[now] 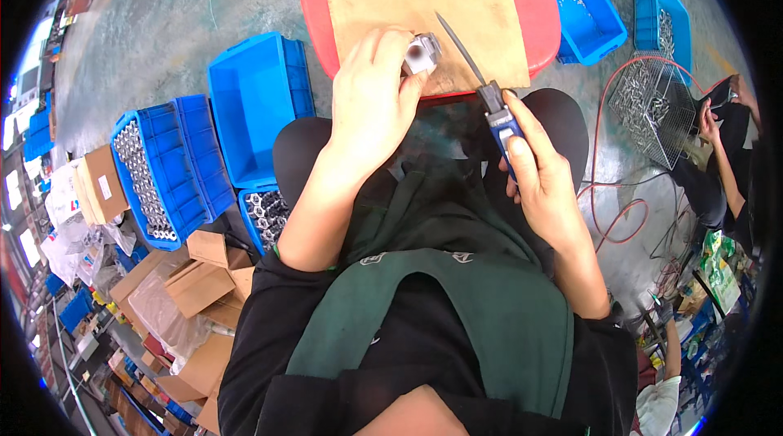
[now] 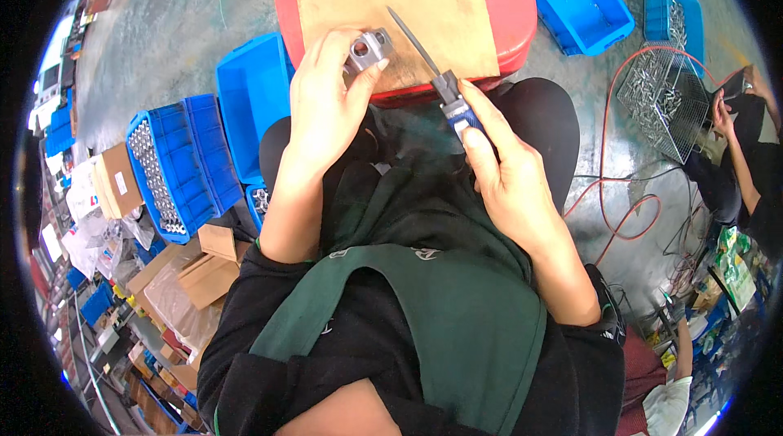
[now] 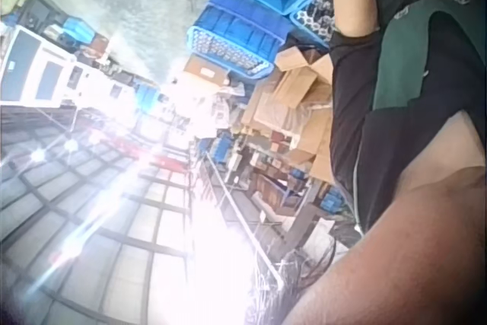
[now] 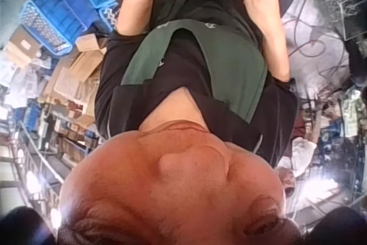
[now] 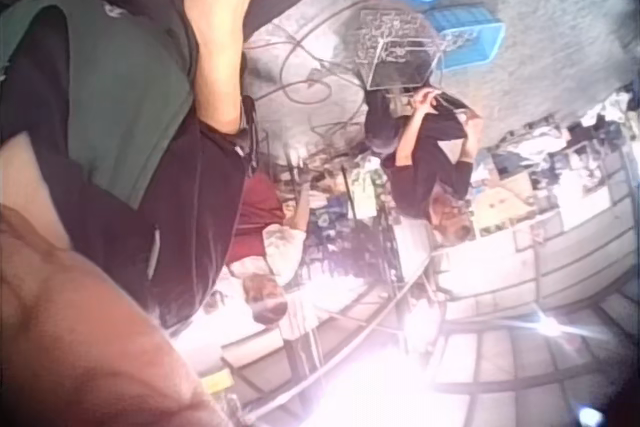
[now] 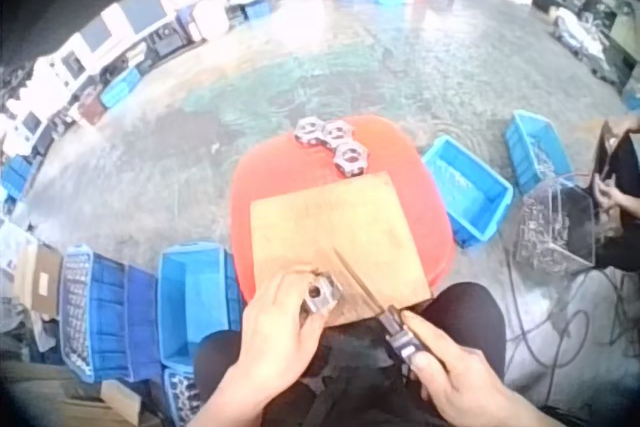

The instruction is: Using a rotary tool to deburr or finish internal surfaces of metal industrial components.

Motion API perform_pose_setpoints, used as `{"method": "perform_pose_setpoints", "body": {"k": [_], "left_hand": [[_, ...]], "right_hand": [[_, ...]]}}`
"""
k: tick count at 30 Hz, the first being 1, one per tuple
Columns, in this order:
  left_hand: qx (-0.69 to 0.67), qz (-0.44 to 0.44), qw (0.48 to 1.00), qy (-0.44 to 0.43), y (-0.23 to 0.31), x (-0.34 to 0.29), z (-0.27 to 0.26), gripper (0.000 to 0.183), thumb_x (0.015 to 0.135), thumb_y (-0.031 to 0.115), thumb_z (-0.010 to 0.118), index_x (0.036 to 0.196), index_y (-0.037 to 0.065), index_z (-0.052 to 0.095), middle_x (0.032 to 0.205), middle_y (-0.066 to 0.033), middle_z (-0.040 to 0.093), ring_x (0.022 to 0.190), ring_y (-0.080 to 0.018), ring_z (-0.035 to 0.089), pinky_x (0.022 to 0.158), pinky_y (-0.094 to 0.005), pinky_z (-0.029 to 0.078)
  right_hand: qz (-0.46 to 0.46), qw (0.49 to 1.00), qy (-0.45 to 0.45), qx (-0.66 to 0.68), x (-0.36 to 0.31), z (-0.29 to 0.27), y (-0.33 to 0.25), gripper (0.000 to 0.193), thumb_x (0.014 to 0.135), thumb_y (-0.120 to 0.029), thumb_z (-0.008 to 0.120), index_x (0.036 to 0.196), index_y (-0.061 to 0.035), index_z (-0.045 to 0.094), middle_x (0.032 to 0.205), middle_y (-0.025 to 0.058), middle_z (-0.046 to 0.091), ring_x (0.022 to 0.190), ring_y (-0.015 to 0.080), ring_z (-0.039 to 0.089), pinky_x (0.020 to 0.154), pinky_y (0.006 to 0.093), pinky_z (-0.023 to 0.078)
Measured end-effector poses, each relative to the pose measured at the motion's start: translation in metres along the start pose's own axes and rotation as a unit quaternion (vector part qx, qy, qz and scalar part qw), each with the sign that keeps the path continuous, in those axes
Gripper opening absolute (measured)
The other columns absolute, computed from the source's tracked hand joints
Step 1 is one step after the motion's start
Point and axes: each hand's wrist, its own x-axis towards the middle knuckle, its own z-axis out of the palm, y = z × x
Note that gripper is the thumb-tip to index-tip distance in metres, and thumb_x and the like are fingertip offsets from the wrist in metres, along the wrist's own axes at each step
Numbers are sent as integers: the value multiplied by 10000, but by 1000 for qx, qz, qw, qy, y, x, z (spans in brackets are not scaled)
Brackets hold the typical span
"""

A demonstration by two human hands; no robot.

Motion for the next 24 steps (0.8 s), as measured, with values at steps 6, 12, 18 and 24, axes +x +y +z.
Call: {"method": "perform_pose_setpoints", "body": {"k": [6, 12, 18, 24], "left_hand": [[35, -20, 999, -18, 3, 2, 4, 329, 738, 169, 759, 965, 4, 587, 843, -133, 577, 811, -319, 572, 728, -391, 459], [72, 23, 997, -5, 5, 2, 9, 335, 721, 160, 765, 940, 3, 567, 821, -134, 537, 786, -320, 539, 696, -408, 436], [75, 16, 997, -5, 5, -5, 17, 324, 707, 92, 755, 901, -1, 513, 847, -154, 499, 788, -343, 506, 702, -427, 416], [77, 21, 997, 11, 4, -7, 24, 340, 705, 76, 751, 911, 0, 491, 851, -165, 482, 802, -362, 494, 716, -436, 410]], "right_hand": [[20, 1000, -13, 20, -14, -6, 2, 434, 1006, -189, 431, 1439, -176, 399, 775, 14, 537, 580, 38, 444, 520, 200, 414], [21, 999, -26, -3, -21, -7, 7, 440, 1006, -175, 439, 1443, -185, 393, 775, 4, 527, 585, 40, 433, 528, 201, 413], [7, 998, -16, -64, -13, -2, 7, 410, 974, -130, 501, 1377, -75, 451, 1204, 233, 596, 1139, 327, 591, 929, 353, 459], [30, 998, -41, -34, 25, 6, -14, 405, 964, -106, 500, 1366, -79, 460, 1199, 241, 593, 1141, 338, 586, 918, 368, 466]]}}
